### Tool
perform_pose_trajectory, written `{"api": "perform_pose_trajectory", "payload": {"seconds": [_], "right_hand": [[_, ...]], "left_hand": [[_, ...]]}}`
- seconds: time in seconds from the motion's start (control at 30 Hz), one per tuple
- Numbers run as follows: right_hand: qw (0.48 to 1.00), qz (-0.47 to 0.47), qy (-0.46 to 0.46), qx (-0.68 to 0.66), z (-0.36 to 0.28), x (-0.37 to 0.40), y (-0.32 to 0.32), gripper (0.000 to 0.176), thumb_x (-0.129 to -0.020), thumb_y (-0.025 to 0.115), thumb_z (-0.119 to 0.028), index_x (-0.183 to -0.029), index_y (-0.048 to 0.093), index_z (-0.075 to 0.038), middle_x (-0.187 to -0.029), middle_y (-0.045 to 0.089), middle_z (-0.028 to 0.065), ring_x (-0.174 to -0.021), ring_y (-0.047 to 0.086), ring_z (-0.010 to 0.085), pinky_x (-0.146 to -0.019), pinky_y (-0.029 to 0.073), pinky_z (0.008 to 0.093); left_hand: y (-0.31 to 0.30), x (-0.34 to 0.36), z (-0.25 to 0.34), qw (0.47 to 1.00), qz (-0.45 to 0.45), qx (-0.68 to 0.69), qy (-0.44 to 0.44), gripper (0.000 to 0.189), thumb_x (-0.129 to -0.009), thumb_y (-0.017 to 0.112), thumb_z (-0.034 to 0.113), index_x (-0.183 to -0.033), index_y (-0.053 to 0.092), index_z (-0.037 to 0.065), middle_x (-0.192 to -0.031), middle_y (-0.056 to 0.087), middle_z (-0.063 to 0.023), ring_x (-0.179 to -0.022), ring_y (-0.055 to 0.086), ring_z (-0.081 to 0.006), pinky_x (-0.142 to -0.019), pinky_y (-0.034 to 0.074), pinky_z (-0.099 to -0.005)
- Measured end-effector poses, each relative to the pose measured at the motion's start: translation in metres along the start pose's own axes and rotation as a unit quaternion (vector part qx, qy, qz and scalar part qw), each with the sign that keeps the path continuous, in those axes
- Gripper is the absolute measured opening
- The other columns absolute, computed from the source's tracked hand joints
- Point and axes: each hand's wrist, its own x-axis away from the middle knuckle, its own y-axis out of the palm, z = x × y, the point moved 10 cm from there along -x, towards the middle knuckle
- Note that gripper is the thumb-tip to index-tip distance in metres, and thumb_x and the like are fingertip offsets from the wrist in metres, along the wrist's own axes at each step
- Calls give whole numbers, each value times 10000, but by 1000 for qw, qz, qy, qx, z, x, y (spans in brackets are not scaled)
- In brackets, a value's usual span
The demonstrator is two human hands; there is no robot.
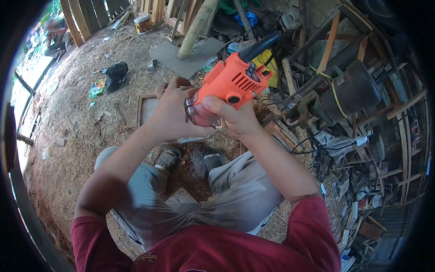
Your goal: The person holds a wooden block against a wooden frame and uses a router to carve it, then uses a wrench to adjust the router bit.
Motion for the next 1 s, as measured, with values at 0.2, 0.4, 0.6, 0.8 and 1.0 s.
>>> {"api": "perform_pose_trajectory", "payload": {"seconds": [0.2, 0.4, 0.6, 0.8, 1.0], "right_hand": [[999, -18, -36, 29, -7, 2, 4, 647, -755, 816, -235, -1289, 505, -42, -1194, 562, 80, -1066, 620, 193, -955, 513, 376], [998, 35, -59, -3, -15, 5, 10, 389, -843, 794, -78, -1174, 595, -32, -1033, 677, 60, -916, 669, 146, -821, 558, 311], [996, 63, -61, -17, -15, 1, 10, 355, -847, 789, -68, -1147, 604, -27, -1016, 686, 59, -905, 672, 145, -816, 561, 315], [997, 36, -35, -52, -10, -4, 1, 455, -823, 811, -91, -1210, 579, -28, -1057, 662, 54, -946, 665, 151, -837, 556, 319], [998, 34, -40, -23, -12, -3, -3, 504, -806, 824, -110, -1239, 576, -43, -1076, 653, 43, -965, 656, 151, -865, 549, 332]], "left_hand": [[-2, 6, 0, 1000, 16, 15, -20, 757, -517, 869, 519, -1127, 739, 90, -1067, 712, -120, -1129, 566, -309, -1020, 321, -523], [-8, 13, 1, 993, 108, 1, -54, 729, -496, 887, 445, -1107, 733, 77, -1050, 714, -109, -1073, 581, -309, -988, 360, -475], [-7, 8, -5, 989, 120, 32, -76, 805, -462, 864, 464, -1142, 708, 61, -1042, 716, -86, -1090, 565, -278, -1012, 309, -498], [-3, -2, -6, 999, 19, 8, -45, 856, -501, 858, 555, -1175, 703, 52, -1059, 714, -118, -1104, 555, -292, -1030, 291, -490], [3, -6, -4, 999, -22, 22, -33, 893, -538, 855, 614, -1205, 685, 47, -1103, 697, -143, -1187, 519, -311, -1048, 288, -494]]}}
